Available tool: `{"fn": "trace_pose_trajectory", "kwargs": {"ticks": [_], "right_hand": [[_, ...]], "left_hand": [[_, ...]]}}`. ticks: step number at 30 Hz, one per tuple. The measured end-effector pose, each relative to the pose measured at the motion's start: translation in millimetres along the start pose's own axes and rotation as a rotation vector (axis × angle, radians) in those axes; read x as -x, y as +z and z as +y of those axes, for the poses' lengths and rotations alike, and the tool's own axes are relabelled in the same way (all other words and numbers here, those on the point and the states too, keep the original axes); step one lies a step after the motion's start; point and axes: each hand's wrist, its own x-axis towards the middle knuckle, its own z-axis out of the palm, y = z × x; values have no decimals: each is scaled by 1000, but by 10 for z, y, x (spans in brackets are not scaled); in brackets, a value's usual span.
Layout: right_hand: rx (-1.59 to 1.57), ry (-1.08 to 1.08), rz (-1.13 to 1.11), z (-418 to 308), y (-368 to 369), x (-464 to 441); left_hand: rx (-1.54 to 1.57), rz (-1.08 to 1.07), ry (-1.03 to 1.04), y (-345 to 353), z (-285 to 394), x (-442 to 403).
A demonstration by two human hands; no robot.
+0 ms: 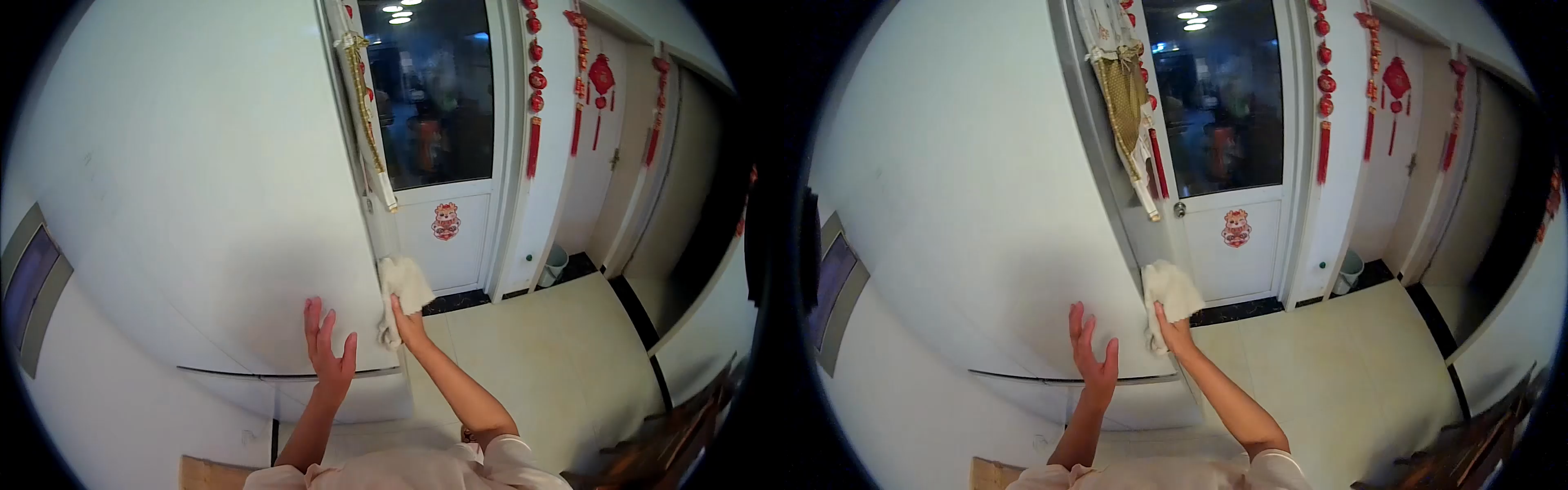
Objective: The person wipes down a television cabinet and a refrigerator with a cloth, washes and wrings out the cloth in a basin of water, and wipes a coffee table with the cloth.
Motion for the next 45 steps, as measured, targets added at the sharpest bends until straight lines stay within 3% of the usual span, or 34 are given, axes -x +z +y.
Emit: {"fn": "trace_pose_trajectory", "kwargs": {"ticks": [3, 4, 7, 10, 13, 16, 18, 20, 21, 25, 28, 31, 35, 39, 41, 45], "right_hand": [[-3, -39, -92, 251, -111, -99], [80, 117, -302, 231, -240, -58], [187, -386, -285, 215, -317, 188], [65, -468, -409, -35, -313, -12], [511, -741, -356, 258, -183, -344], [191, -323, -560, 300, -156, -692], [143, -488, -520, 385, -190, -527], [-15, -614, -492, -125, -244, -469], [104, -809, -482, 33, -139, -421], [-385, -712, -631, -442, -13, -658], [-638, -661, -692, -1246, 222, -1012], [-362, -1030, -489, -2057, 499, -1397], [-250, -1017, -423, -2466, 465, -1370], [-209, -1005, -397, -2105, 530, -1166], [-428, -1154, -379, -2354, 499, -1280], [-567, -1071, -433, -3222, 925, -1861]], "left_hand": [[-141, 71, -52, 341, 169, -40], [-191, 99, -73, 433, 217, -57], [-214, 203, -154, 694, 255, -43], [-275, 248, -195, 851, 327, -39], [-348, 255, -247, 974, 382, 35], [-395, 233, -302, 1060, 431, 114], [-394, 223, -323, 1071, 425, 126], [-406, 191, -326, 1048, 408, 141], [-407, 176, -323, 1039, 395, 146], [-455, 102, -359, 968, 410, 141], [-442, 98, -343, 965, 460, 154], [-439, 88, -339, 922, 494, 96], [-423, 43, -338, 787, 596, 99], [-397, 81, -334, 654, 724, 186], [-399, 119, -340, 602, 801, 264], [-359, 172, -321, 538, 872, 284]]}}
